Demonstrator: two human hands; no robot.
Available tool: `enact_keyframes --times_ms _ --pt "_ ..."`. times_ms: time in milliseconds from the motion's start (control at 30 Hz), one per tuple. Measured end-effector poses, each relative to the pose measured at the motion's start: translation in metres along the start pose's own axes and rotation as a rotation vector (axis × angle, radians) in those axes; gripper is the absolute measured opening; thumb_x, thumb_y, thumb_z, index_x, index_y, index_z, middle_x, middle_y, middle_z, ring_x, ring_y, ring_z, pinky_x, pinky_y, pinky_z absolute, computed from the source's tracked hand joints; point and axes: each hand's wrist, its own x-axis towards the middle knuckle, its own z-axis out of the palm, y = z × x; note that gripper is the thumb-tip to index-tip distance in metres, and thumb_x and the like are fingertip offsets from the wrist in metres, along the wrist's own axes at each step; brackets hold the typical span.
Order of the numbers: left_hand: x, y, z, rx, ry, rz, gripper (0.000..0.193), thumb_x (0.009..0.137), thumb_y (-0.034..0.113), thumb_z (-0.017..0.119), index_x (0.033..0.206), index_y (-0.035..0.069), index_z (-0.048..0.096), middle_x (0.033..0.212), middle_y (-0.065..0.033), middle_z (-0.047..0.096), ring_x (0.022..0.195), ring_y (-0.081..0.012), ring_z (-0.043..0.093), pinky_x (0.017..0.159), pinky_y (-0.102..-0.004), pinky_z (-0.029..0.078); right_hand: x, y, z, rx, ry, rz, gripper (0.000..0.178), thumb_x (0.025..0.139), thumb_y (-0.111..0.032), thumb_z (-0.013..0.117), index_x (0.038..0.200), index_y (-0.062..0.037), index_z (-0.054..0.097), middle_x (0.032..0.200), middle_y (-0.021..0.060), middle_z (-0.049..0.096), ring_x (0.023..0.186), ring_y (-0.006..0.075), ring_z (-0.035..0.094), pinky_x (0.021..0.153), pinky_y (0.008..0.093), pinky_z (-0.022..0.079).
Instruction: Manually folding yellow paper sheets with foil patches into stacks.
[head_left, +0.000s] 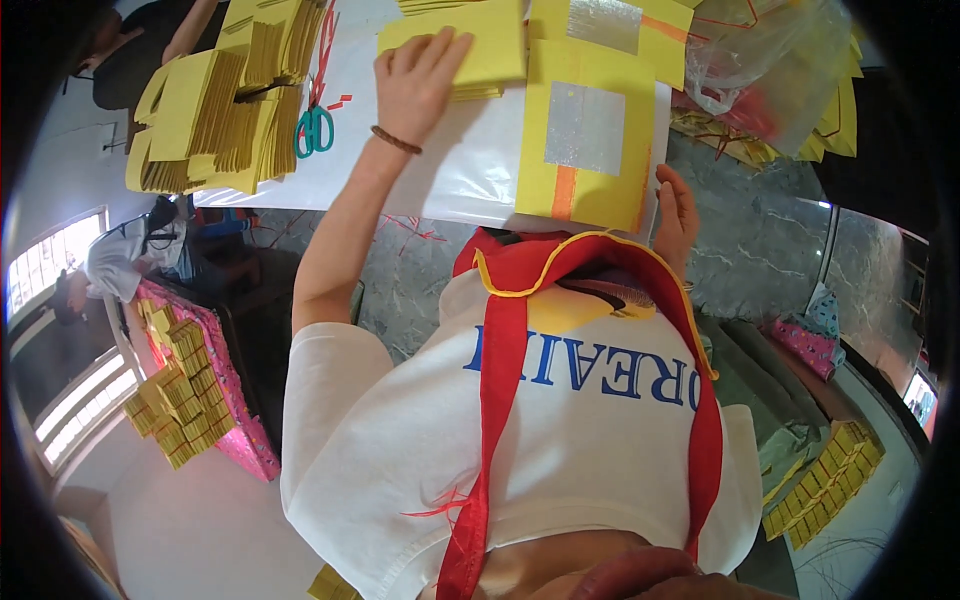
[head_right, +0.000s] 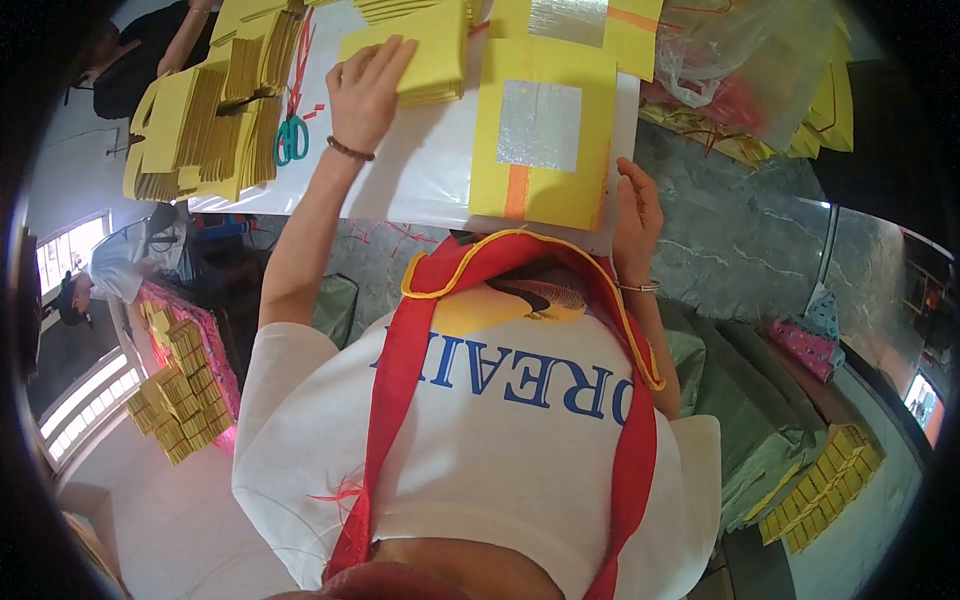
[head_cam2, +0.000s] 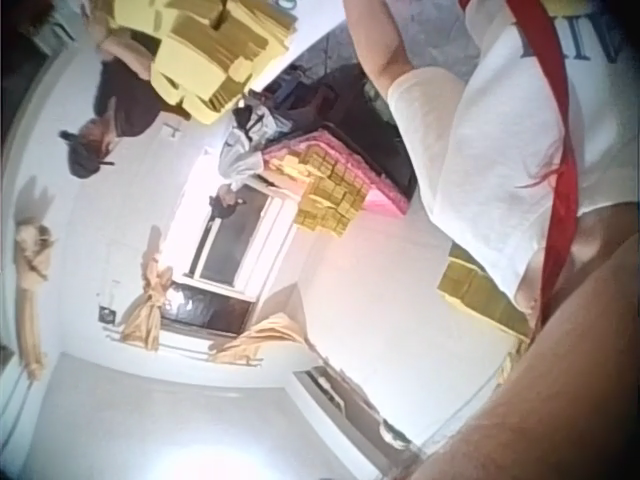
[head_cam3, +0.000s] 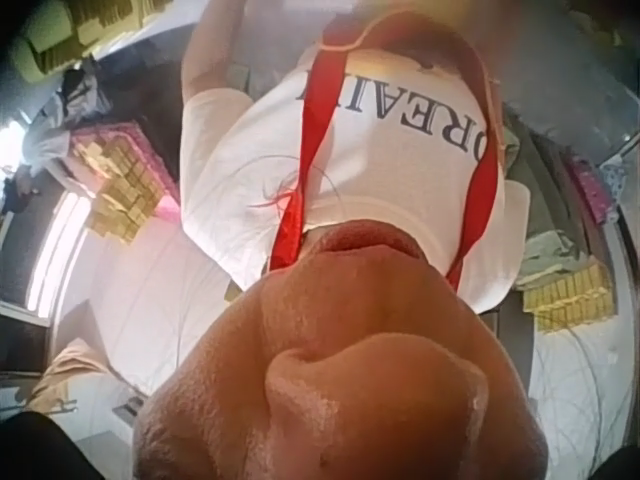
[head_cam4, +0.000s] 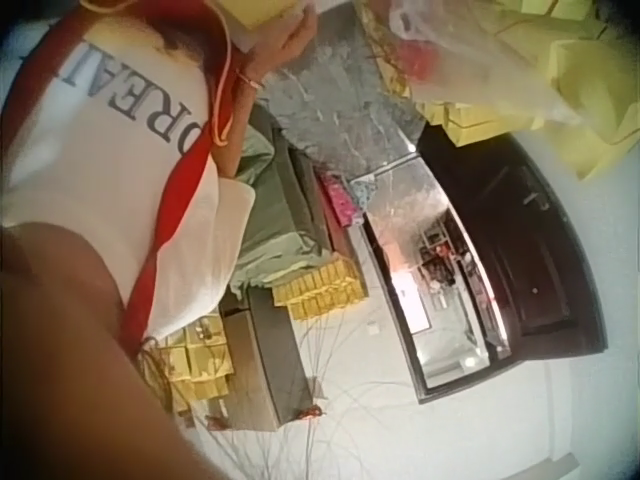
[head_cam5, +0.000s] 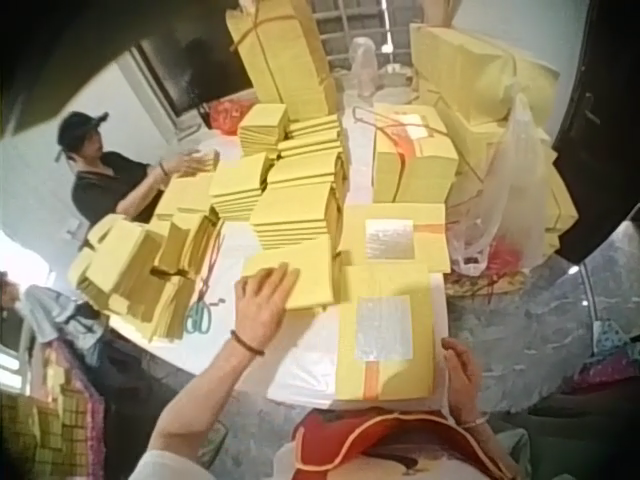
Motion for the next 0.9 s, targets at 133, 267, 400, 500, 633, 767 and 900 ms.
enact_keyframes --times_ms 133,267,400,500,633,767,900 --pt "-0.028 -0.036 0.032 0.038 -0.165 -0.048 0.055 0.072 0.008 0.059 0.124 0.022 0.051 0.119 0.0022 0.055 0.101 -0.0185 0.051 0.083 -0.0380 0.035 0.000 0.007 0.005 0.057 -0.035 0.006 0.027 0.092 -0.009 0.048 0.116 0.0008 0.055 0.114 0.0077 0.057 0.102 0.0128 0.052 0.091 0.0255 0.039" --pt "-0.033 -0.038 0.046 -0.046 -0.230 -0.022 0.056 0.074 0.006 0.058 0.125 0.026 0.050 0.120 0.0016 0.054 0.104 -0.0188 0.050 0.083 -0.0380 0.035 0.001 0.009 0.006 0.048 -0.042 -0.025 0.024 0.091 -0.007 0.049 0.112 0.0001 0.057 0.108 0.0058 0.058 0.098 0.0116 0.053 0.088 0.0239 0.040" --pt "-0.032 -0.042 0.050 -0.004 -0.329 0.003 0.056 0.075 0.007 0.057 0.126 0.028 0.049 0.122 0.0010 0.053 0.106 -0.0198 0.050 0.085 -0.0384 0.035 0.003 0.012 0.005 0.038 -0.040 -0.025 0.021 0.091 -0.006 0.050 0.109 -0.0004 0.059 0.105 0.0044 0.058 0.097 0.0112 0.053 0.087 0.0237 0.041" --pt "-0.032 -0.041 0.052 -0.061 -0.461 0.006 0.060 0.076 0.005 0.055 0.130 0.029 0.044 0.128 -0.0023 0.048 0.110 -0.0226 0.048 0.090 -0.0410 0.035 0.005 0.014 0.003 0.004 -0.046 -0.057 0.021 0.090 -0.006 0.051 0.108 -0.0005 0.059 0.105 0.0041 0.058 0.097 0.0109 0.053 0.087 0.0236 0.041" --pt "-0.040 -0.035 0.055 -0.062 -0.539 -0.006 0.070 0.074 0.008 0.057 0.136 0.029 0.034 0.138 -0.0089 0.036 0.120 -0.0287 0.039 0.098 -0.0462 0.030 0.005 0.013 0.004 0.001 -0.047 -0.050 0.020 0.090 -0.007 0.051 0.107 -0.0005 0.059 0.104 0.0040 0.058 0.096 0.0108 0.052 0.086 0.0233 0.041" --pt "-0.044 -0.030 0.056 -0.078 -0.531 -0.037 0.076 0.070 0.013 0.059 0.138 0.027 0.030 0.141 -0.0114 0.031 0.124 -0.0307 0.033 0.101 -0.0479 0.027 0.003 0.007 0.007 0.003 -0.014 -0.025 0.019 0.089 -0.007 0.052 0.106 -0.0019 0.060 0.103 0.0040 0.059 0.095 0.0114 0.053 0.085 0.0242 0.041" --pt "-0.042 -0.032 0.054 -0.102 -0.519 -0.035 0.076 0.070 0.014 0.059 0.138 0.027 0.030 0.140 -0.0116 0.031 0.123 -0.0310 0.034 0.101 -0.0482 0.027 0.002 0.009 0.004 -0.167 -0.017 -0.084 0.019 0.087 -0.007 0.055 0.105 -0.0026 0.060 0.104 0.0066 0.060 0.096 0.0149 0.055 0.086 0.0263 0.041"
